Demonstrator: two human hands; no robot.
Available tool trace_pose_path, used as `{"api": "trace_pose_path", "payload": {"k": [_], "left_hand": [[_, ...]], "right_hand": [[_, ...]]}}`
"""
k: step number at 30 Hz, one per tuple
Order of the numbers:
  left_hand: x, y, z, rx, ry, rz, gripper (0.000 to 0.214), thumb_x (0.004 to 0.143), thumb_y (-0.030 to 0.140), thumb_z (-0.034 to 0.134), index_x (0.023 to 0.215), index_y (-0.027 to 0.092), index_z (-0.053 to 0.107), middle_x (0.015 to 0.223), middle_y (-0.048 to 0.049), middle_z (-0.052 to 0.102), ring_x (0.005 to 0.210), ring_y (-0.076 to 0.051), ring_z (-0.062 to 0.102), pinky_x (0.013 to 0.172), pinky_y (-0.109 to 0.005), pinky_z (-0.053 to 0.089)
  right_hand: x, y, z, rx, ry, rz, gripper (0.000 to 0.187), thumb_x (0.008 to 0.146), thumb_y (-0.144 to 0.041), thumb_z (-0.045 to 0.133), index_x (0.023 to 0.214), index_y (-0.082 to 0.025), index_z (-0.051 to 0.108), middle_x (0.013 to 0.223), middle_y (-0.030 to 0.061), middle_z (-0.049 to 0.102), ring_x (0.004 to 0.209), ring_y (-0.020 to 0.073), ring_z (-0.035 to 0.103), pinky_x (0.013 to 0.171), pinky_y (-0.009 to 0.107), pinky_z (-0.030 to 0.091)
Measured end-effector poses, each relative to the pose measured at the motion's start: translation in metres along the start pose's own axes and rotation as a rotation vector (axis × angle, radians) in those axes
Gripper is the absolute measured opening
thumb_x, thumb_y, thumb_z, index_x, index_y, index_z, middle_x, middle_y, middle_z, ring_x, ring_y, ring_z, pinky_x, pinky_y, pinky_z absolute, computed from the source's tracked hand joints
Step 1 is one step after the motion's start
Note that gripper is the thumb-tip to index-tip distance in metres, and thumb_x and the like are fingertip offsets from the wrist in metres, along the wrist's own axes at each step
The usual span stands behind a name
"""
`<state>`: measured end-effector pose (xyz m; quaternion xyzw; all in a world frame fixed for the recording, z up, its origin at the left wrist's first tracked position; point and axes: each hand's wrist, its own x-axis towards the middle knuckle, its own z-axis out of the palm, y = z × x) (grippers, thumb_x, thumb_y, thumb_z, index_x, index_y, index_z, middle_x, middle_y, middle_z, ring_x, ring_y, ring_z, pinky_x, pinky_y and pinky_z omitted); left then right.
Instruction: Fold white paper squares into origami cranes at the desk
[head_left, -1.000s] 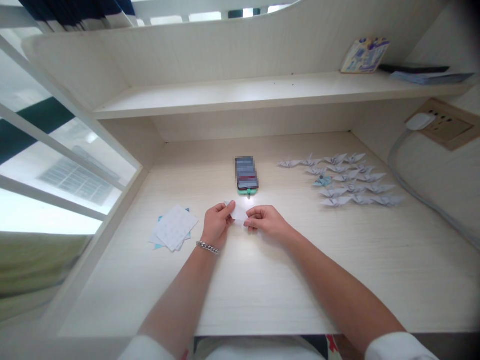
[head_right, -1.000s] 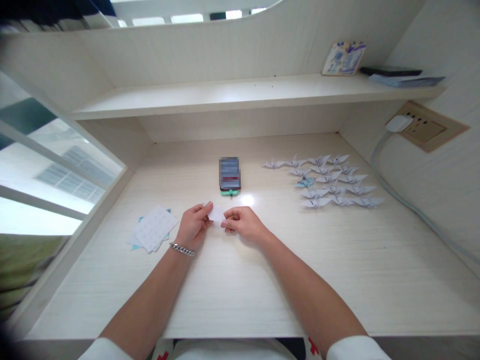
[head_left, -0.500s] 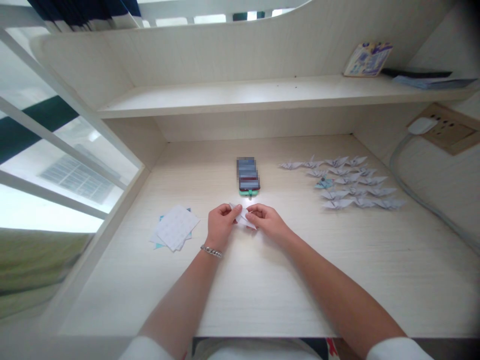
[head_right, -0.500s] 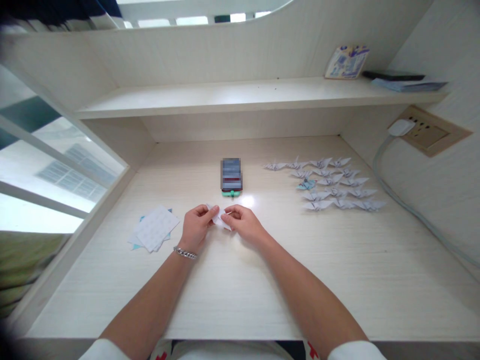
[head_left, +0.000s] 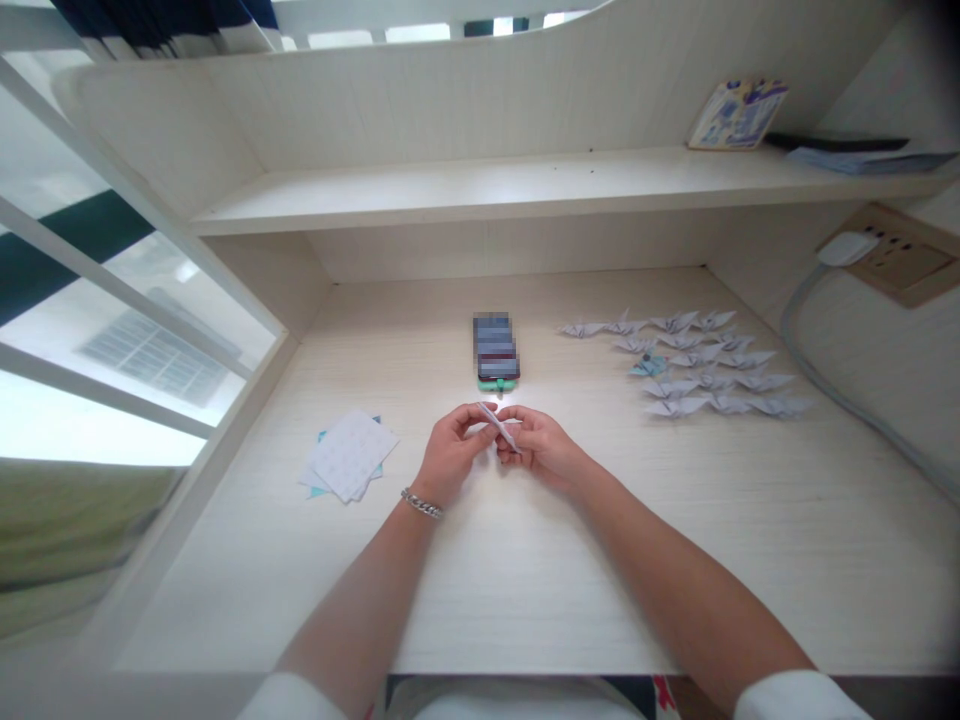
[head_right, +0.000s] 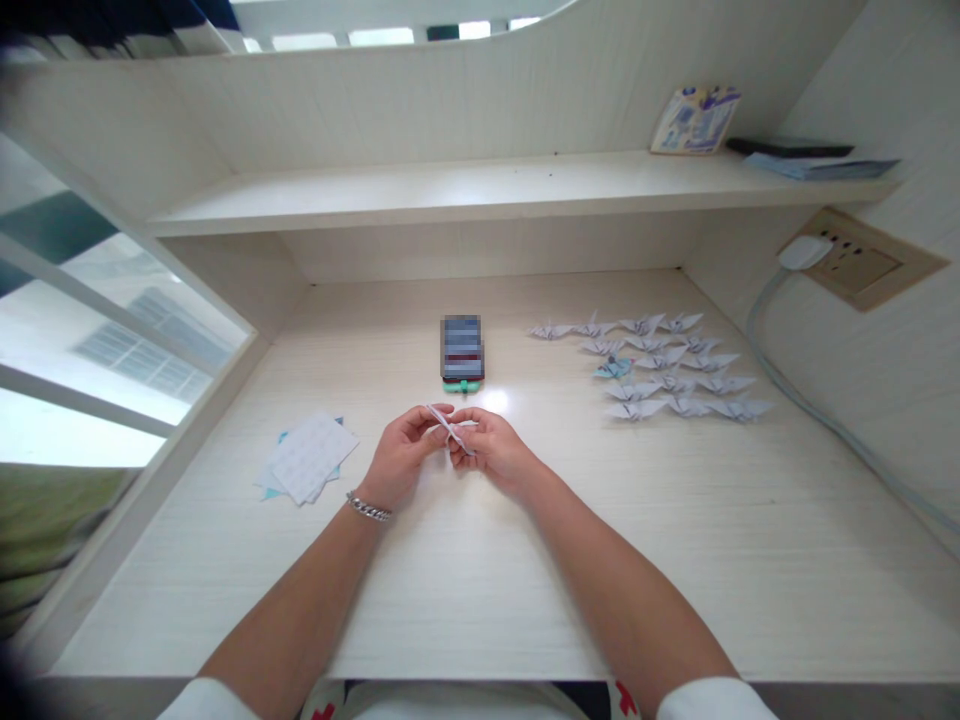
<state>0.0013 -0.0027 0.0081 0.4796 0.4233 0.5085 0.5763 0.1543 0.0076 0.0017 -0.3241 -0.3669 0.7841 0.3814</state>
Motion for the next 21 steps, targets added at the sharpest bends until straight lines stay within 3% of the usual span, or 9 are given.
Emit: {"api": "trace_pose_path", "payload": {"k": [5,8,12,16,21], "left_hand": [[0.004,-0.007,-0.007,0.025,0.083,-0.051,0.023,0.067,0.03,0.067,0.081,0.012,0.062,0.075,-0.0054,0.065,0.067,-0.014,0.06,0.066,-0.027,0.049],[0.005,-0.009,-0.008,0.07,0.128,-0.091,0.029,0.066,0.033,0.067,0.085,0.012,0.062,0.075,-0.0061,0.066,0.066,-0.015,0.061,0.063,-0.028,0.051],[0.002,-0.007,-0.006,0.079,0.142,-0.085,0.038,0.064,0.033,0.069,0.095,0.014,0.06,0.072,-0.0054,0.067,0.065,-0.017,0.063,0.061,-0.03,0.053],[0.001,-0.005,-0.005,0.048,0.11,-0.058,0.037,0.06,0.026,0.073,0.091,0.012,0.061,0.083,-0.0082,0.068,0.074,-0.018,0.064,0.068,-0.031,0.053],[0.002,-0.006,-0.006,0.077,0.092,-0.064,0.033,0.061,0.025,0.072,0.089,0.011,0.063,0.083,-0.0086,0.068,0.073,-0.017,0.064,0.068,-0.031,0.053]], "right_hand": [[0.007,0.009,0.003,-0.081,0.14,-0.11,0.027,0.064,-0.04,0.069,0.072,-0.017,0.056,0.064,-0.0003,0.059,0.056,0.0116,0.055,0.055,0.026,0.046],[0.01,0.012,0.001,-0.174,0.217,-0.228,0.026,0.07,-0.043,0.063,0.077,-0.018,0.058,0.071,0.0009,0.061,0.063,0.0138,0.058,0.056,0.026,0.048],[0.01,0.012,-0.003,-0.31,0.261,-0.294,0.026,0.065,-0.034,0.069,0.084,-0.018,0.06,0.072,0.002,0.063,0.064,0.0145,0.059,0.055,0.025,0.048],[0.011,0.012,-0.006,-0.338,0.335,-0.337,0.027,0.066,-0.033,0.068,0.087,-0.017,0.061,0.07,0.0024,0.064,0.06,0.0144,0.059,0.052,0.025,0.049],[0.012,0.012,-0.007,-0.305,0.337,-0.359,0.028,0.065,-0.033,0.069,0.087,-0.018,0.062,0.073,0.0029,0.065,0.062,0.0153,0.06,0.054,0.027,0.051]]}}
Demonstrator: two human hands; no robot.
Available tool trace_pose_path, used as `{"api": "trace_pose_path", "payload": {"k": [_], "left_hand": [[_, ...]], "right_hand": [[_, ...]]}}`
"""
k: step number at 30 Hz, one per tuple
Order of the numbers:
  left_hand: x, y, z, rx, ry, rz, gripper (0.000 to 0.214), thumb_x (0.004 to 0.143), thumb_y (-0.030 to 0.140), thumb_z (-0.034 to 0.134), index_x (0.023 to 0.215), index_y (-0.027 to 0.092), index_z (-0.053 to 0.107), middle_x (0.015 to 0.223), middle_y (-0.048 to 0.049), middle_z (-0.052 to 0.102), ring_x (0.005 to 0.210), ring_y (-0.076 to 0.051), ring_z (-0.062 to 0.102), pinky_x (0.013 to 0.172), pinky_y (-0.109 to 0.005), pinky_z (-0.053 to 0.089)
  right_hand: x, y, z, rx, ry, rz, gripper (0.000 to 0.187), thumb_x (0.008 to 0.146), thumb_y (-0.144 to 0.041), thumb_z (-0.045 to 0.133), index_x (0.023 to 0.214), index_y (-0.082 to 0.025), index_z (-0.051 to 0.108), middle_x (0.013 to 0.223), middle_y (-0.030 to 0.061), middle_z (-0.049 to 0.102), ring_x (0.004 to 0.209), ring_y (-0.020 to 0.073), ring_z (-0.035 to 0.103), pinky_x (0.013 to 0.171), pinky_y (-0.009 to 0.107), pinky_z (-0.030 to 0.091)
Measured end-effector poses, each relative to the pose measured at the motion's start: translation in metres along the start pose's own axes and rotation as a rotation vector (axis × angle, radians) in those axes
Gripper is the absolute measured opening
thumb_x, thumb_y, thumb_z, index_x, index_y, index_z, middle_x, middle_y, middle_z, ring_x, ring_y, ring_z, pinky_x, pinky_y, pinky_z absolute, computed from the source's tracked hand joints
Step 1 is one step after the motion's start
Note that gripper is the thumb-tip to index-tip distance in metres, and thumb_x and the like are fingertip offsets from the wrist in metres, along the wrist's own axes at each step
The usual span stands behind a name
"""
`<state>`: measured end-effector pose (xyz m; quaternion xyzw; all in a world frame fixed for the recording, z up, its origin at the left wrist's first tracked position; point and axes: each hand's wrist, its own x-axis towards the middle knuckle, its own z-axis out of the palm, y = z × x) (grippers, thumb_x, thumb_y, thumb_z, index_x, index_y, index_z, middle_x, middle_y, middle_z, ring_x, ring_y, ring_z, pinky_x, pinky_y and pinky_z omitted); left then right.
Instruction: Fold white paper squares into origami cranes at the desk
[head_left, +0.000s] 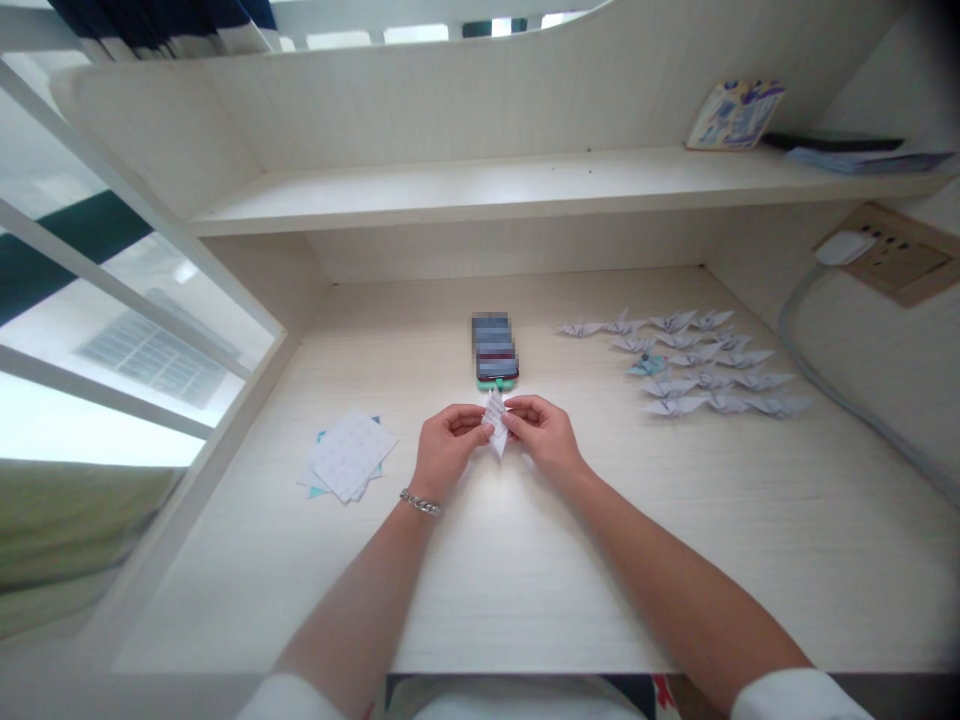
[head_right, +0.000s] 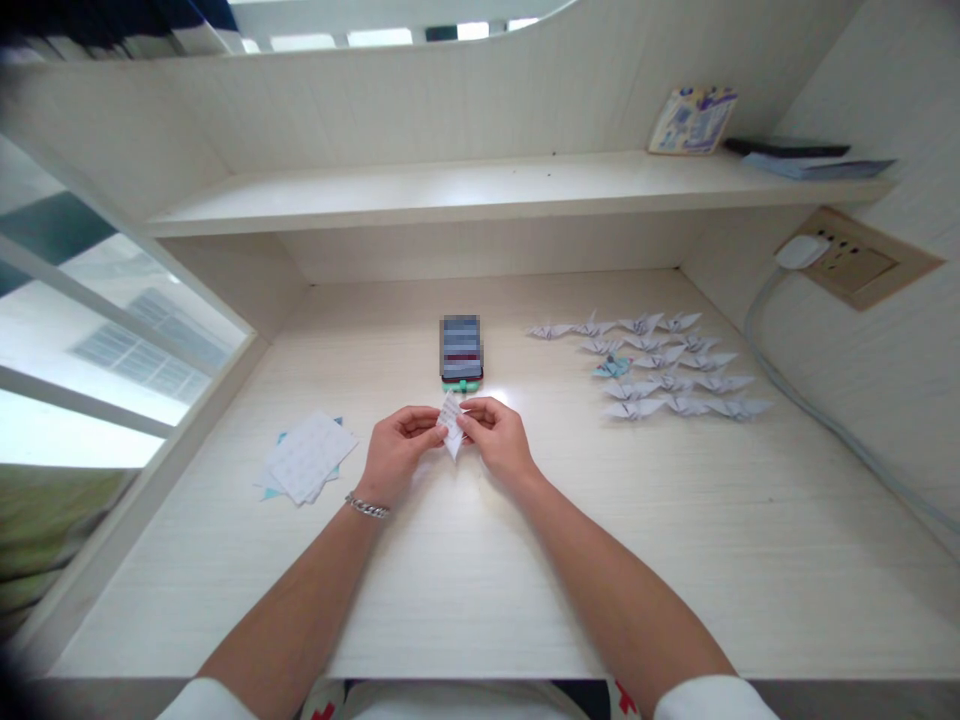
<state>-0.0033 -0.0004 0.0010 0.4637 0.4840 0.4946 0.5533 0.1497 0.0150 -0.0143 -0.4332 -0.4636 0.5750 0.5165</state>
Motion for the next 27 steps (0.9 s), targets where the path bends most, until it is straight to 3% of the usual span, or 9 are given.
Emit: {"api": "trace_pose_path", "payload": {"k": [9,13,18,21,25,27], "left_hand": [[0.0009,-0.0028,-0.0012,0.071,0.044,0.041,0.021,0.062,0.025,0.07,0.077,0.012,0.065,0.073,-0.0049,0.066,0.065,-0.014,0.062,0.064,-0.029,0.053],[-0.0012,0.0005,-0.0022,0.136,0.025,0.055,0.018,0.063,0.023,0.068,0.077,0.012,0.067,0.075,-0.0062,0.067,0.067,-0.015,0.062,0.066,-0.028,0.052],[-0.0015,0.0011,-0.002,-0.016,-0.029,0.008,0.021,0.068,0.024,0.062,0.086,0.014,0.062,0.074,-0.0034,0.064,0.064,-0.014,0.06,0.064,-0.029,0.051],[-0.0005,0.0003,-0.0025,0.081,-0.042,-0.001,0.026,0.071,0.032,0.061,0.09,0.014,0.062,0.072,-0.0028,0.063,0.062,-0.013,0.058,0.058,-0.025,0.048],[0.0001,0.0001,-0.0051,0.317,-0.047,0.069,0.027,0.073,0.038,0.058,0.068,0.012,0.064,0.061,-0.0012,0.058,0.056,-0.01,0.051,0.051,-0.02,0.039],[0.0,0.0004,-0.0055,0.34,-0.033,0.087,0.028,0.074,0.039,0.057,0.067,0.012,0.063,0.059,-0.0004,0.057,0.055,-0.01,0.05,0.05,-0.02,0.037]], "right_hand": [[-0.0002,-0.0015,-0.0022,-0.01,-0.033,-0.028,0.031,0.058,-0.027,0.072,0.087,-0.019,0.062,0.078,0.0033,0.065,0.061,0.0139,0.06,0.05,0.024,0.048],[-0.0005,-0.0003,-0.0014,-0.073,-0.088,-0.025,0.021,0.058,-0.028,0.071,0.076,-0.017,0.066,0.068,0.0024,0.064,0.058,0.014,0.058,0.053,0.026,0.048],[-0.0027,0.0018,-0.0015,-0.13,-0.119,-0.012,0.015,0.063,-0.025,0.066,0.075,-0.017,0.067,0.069,0.0028,0.066,0.06,0.0153,0.059,0.057,0.027,0.049],[-0.0058,0.0003,-0.0017,-0.239,-0.191,-0.091,0.015,0.066,-0.016,0.059,0.077,-0.018,0.069,0.075,0.0032,0.068,0.068,0.0163,0.061,0.063,0.029,0.048],[-0.0084,-0.001,-0.0025,-0.32,-0.284,-0.245,0.025,0.067,-0.007,0.053,0.079,-0.022,0.071,0.083,0.0031,0.068,0.077,0.0159,0.062,0.073,0.029,0.047],[-0.0083,-0.0005,-0.0033,-0.306,-0.294,-0.268,0.025,0.069,-0.009,0.054,0.08,-0.023,0.072,0.085,0.0035,0.068,0.077,0.0159,0.062,0.073,0.029,0.047]]}}
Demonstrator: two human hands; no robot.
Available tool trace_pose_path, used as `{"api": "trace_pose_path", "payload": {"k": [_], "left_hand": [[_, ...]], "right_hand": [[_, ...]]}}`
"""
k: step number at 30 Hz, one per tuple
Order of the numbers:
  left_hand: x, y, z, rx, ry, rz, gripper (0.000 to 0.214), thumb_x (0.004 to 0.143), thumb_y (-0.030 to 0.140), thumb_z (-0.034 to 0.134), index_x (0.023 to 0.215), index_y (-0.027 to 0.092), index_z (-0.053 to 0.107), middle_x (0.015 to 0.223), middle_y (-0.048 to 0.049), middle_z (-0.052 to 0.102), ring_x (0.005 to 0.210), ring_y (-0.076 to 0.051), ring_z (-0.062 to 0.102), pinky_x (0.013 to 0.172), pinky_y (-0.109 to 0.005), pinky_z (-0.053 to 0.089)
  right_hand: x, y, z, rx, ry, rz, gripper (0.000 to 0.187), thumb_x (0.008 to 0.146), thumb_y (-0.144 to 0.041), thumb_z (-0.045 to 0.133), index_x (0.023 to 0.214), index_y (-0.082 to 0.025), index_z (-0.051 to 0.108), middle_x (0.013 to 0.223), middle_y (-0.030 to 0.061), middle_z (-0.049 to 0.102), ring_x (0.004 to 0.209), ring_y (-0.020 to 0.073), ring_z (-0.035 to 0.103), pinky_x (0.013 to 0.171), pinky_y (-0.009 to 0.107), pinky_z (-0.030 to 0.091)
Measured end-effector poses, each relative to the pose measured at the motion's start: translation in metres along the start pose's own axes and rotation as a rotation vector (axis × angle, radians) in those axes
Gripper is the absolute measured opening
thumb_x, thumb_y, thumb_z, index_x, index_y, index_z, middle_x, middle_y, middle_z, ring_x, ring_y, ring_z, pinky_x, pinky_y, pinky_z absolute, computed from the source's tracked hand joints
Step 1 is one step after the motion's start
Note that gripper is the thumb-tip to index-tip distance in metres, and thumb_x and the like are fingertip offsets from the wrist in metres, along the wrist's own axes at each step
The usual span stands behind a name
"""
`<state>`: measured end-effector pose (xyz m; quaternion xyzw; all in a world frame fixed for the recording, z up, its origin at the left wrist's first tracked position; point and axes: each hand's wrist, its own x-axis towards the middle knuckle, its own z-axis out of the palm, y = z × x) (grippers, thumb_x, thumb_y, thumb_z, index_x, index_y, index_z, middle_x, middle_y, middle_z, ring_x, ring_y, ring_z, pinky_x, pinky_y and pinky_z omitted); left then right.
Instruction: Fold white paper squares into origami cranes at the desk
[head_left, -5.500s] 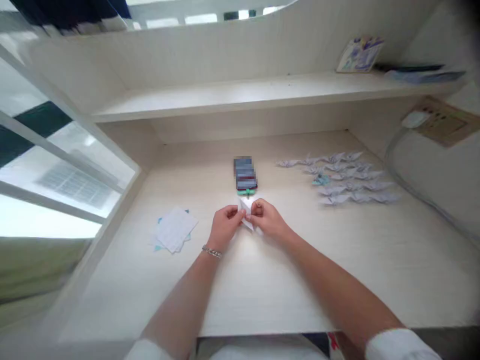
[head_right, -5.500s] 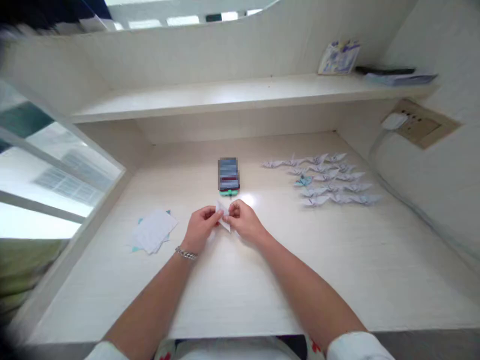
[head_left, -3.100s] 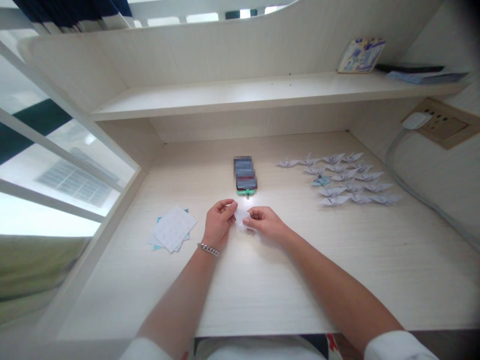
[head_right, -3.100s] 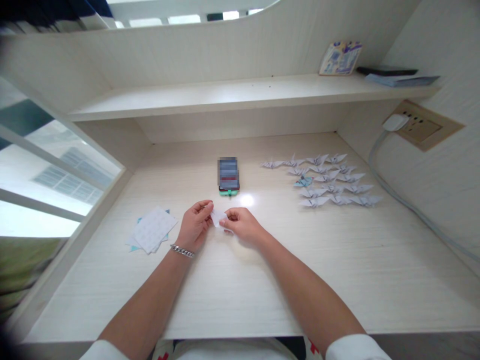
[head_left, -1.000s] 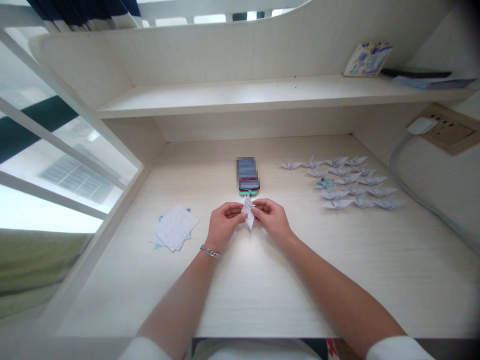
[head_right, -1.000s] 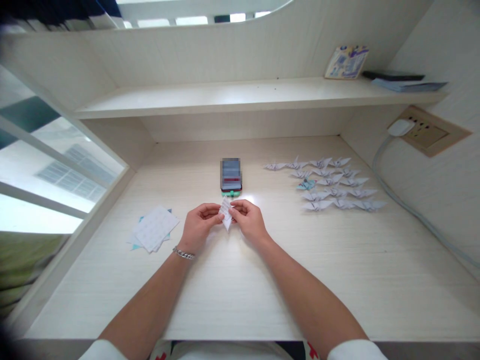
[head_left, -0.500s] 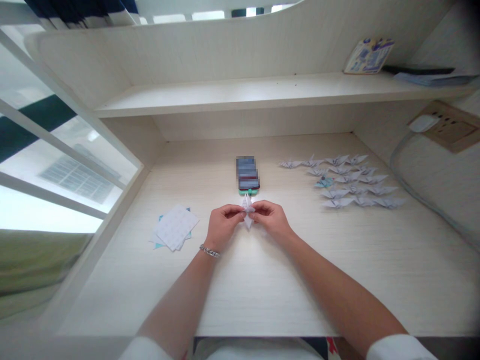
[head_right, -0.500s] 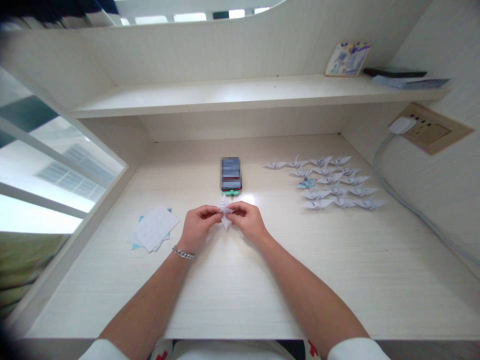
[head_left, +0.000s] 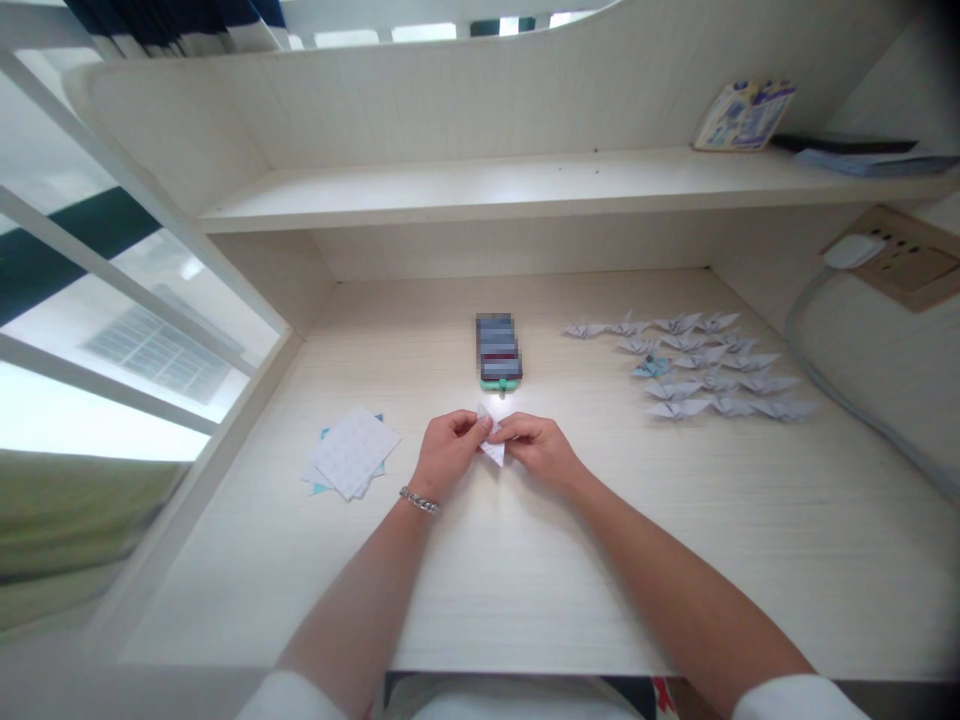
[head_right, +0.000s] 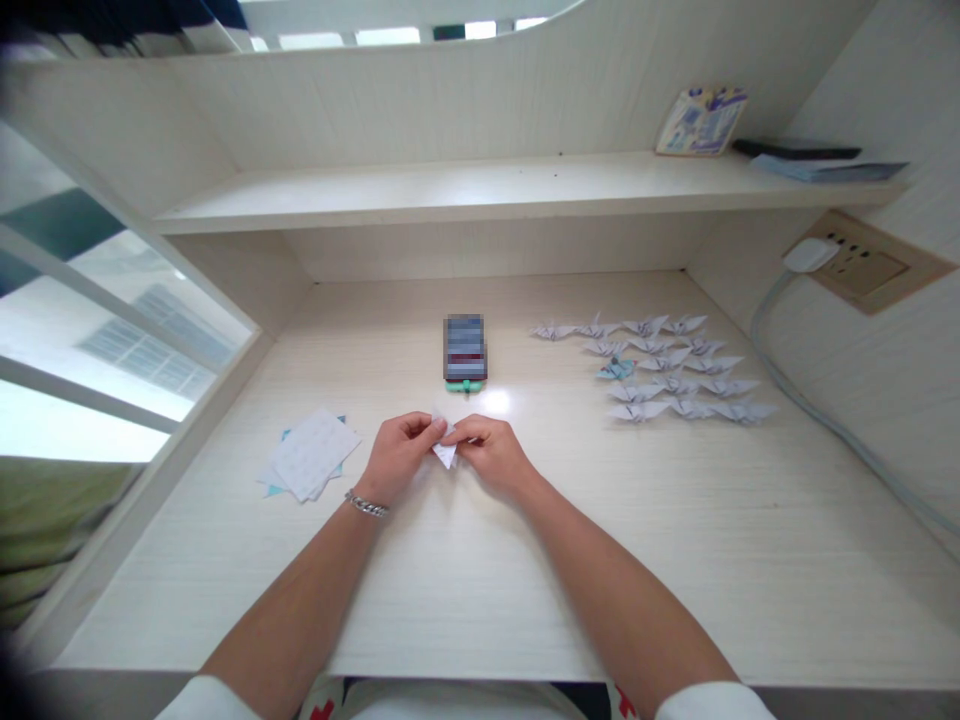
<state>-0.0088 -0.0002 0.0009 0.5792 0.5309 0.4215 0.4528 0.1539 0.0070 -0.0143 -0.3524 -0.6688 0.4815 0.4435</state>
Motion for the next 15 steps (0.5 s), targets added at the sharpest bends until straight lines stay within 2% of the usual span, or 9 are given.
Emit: {"api": "trace_pose_path", "payload": {"k": [5,9,12,15], "left_hand": [[-0.001,0.004,0.002,-0.001,0.044,0.003,0.028,0.073,0.04,0.057,0.068,0.014,0.064,0.061,-0.0008,0.06,0.056,-0.011,0.052,0.052,-0.021,0.038],[-0.003,0.009,0.003,0.054,0.1,0.029,0.025,0.072,0.038,0.058,0.07,0.015,0.065,0.062,-0.0008,0.062,0.057,-0.012,0.052,0.053,-0.021,0.038],[-0.005,0.01,0.004,0.107,0.127,0.055,0.024,0.073,0.038,0.058,0.071,0.016,0.066,0.063,-0.0007,0.062,0.058,-0.012,0.052,0.053,-0.021,0.038],[-0.004,0.009,0.005,0.097,0.13,0.051,0.024,0.073,0.038,0.058,0.075,0.016,0.067,0.067,-0.002,0.065,0.06,-0.013,0.055,0.055,-0.021,0.041]], "right_hand": [[0.001,-0.003,-0.003,-0.003,-0.029,0.02,0.025,0.07,-0.012,0.054,0.084,-0.024,0.072,0.089,0.0034,0.068,0.079,0.0172,0.062,0.074,0.031,0.047],[0.003,-0.011,-0.004,0.002,-0.07,0.119,0.022,0.072,-0.017,0.054,0.085,-0.022,0.071,0.088,0.0033,0.068,0.08,0.0178,0.06,0.074,0.031,0.046],[0.004,-0.012,-0.002,0.059,-0.021,0.211,0.016,0.073,-0.028,0.058,0.079,-0.018,0.07,0.078,0.0036,0.068,0.074,0.0175,0.06,0.07,0.031,0.046],[0.005,-0.007,0.001,0.171,0.034,0.27,0.016,0.066,-0.03,0.066,0.075,-0.016,0.067,0.073,0.0029,0.066,0.069,0.0165,0.06,0.067,0.03,0.046]]}}
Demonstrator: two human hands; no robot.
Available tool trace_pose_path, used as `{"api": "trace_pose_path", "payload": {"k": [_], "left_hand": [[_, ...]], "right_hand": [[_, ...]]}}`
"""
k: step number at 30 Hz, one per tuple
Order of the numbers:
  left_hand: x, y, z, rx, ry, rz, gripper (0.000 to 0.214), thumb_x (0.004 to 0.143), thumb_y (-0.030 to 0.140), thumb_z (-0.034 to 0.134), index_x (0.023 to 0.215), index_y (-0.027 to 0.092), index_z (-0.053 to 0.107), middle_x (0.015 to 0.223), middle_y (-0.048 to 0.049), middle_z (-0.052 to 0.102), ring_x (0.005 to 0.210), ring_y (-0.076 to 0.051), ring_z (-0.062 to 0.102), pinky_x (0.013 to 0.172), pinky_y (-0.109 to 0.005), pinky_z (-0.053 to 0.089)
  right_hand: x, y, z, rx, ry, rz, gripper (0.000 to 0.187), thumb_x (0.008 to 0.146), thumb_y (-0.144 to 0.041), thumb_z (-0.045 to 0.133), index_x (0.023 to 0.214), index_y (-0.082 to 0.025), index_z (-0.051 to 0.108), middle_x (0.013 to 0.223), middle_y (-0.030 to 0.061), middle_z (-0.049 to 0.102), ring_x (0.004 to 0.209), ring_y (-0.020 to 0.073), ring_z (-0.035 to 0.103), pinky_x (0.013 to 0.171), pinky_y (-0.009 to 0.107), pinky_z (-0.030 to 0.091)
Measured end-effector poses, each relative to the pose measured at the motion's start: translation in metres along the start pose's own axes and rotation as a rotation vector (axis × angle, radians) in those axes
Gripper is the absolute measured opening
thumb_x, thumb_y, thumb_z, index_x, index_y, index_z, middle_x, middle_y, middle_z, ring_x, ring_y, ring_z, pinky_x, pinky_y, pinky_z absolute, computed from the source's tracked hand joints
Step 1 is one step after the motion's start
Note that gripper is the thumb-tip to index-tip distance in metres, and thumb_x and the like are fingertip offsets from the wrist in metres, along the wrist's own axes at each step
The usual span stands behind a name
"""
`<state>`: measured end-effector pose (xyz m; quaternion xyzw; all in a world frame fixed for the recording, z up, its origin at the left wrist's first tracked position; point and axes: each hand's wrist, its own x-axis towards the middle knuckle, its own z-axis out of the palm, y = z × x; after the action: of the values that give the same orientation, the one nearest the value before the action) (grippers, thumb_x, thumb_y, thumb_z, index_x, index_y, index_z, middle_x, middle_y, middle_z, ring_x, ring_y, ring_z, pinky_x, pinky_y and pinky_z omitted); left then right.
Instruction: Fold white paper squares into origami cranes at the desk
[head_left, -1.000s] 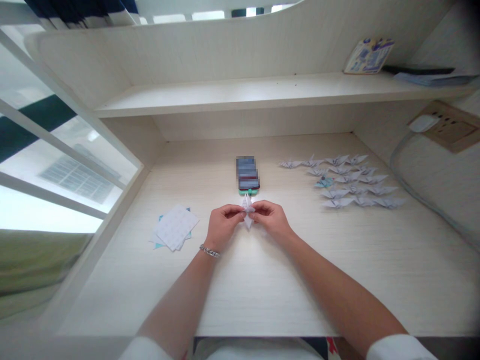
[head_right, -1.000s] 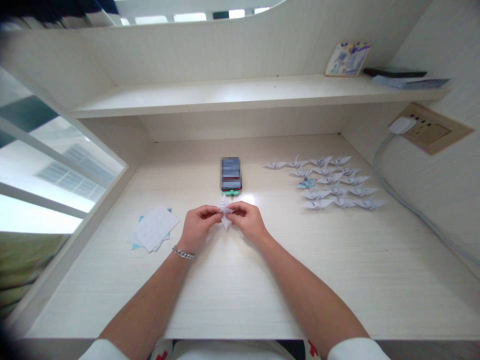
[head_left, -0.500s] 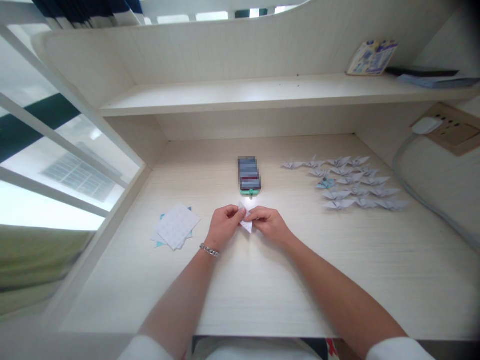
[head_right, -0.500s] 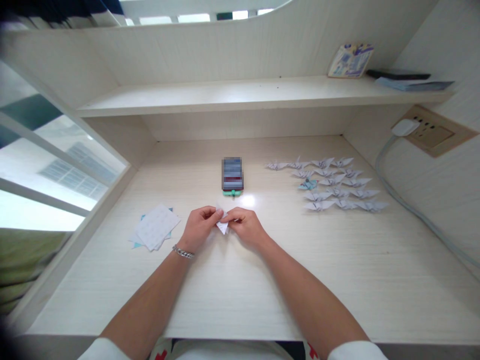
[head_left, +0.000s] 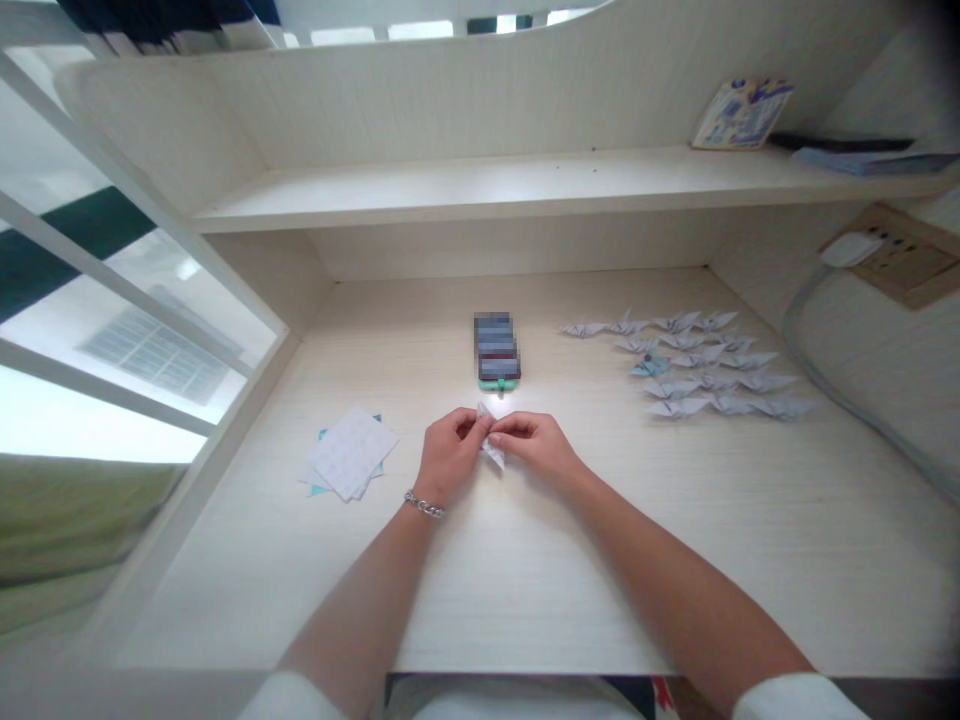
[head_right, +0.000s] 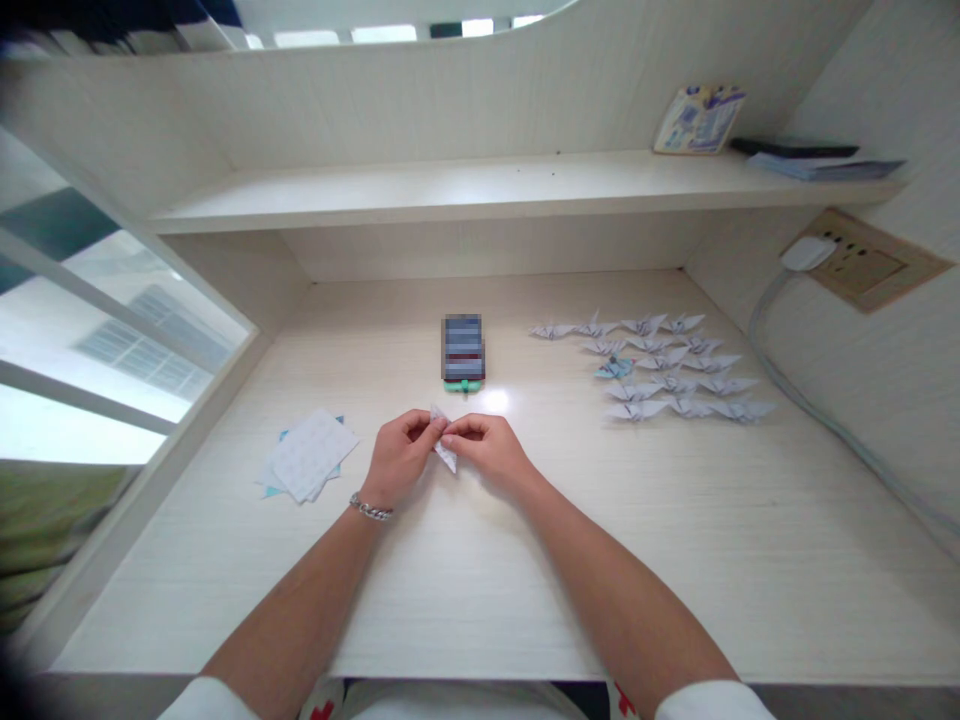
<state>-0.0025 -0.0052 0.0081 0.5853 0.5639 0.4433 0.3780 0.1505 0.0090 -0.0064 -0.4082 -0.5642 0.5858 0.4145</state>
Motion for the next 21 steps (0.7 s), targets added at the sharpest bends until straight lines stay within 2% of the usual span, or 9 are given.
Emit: {"api": "trace_pose_path", "payload": {"k": [4,8,13,21], "left_hand": [[0.003,-0.006,0.0,-0.182,-0.085,-0.076,0.026,0.07,0.035,0.062,0.085,0.014,0.066,0.081,-0.0065,0.068,0.069,-0.016,0.061,0.063,-0.025,0.047],[0.004,-0.011,0.0,-0.261,-0.152,-0.133,0.03,0.066,0.033,0.066,0.089,0.012,0.065,0.085,-0.0098,0.068,0.074,-0.019,0.063,0.068,-0.03,0.05],[0.004,-0.01,0.002,-0.266,-0.107,-0.144,0.03,0.064,0.031,0.069,0.087,0.012,0.066,0.086,-0.0104,0.068,0.074,-0.019,0.064,0.069,-0.031,0.051],[0.004,-0.006,0.008,-0.345,-0.073,-0.175,0.031,0.062,0.03,0.07,0.086,0.011,0.065,0.079,-0.0093,0.068,0.066,-0.017,0.063,0.062,-0.029,0.052]], "right_hand": [[0.003,0.006,0.001,0.139,0.064,0.047,0.022,0.059,-0.03,0.072,0.07,-0.017,0.058,0.065,-0.0003,0.062,0.059,0.0135,0.058,0.057,0.026,0.046],[0.004,0.008,0.0,0.164,0.124,0.07,0.03,0.057,-0.033,0.074,0.07,-0.018,0.052,0.06,-0.0022,0.058,0.053,0.0123,0.056,0.051,0.024,0.044],[0.005,0.01,0.0,0.188,0.143,0.086,0.031,0.058,-0.035,0.073,0.072,-0.019,0.051,0.058,-0.0027,0.057,0.053,0.0136,0.057,0.052,0.027,0.046],[0.005,0.004,0.001,0.267,0.16,0.118,0.037,0.053,-0.035,0.075,0.071,-0.021,0.046,0.054,-0.0055,0.054,0.05,0.013,0.055,0.053,0.028,0.047]]}}
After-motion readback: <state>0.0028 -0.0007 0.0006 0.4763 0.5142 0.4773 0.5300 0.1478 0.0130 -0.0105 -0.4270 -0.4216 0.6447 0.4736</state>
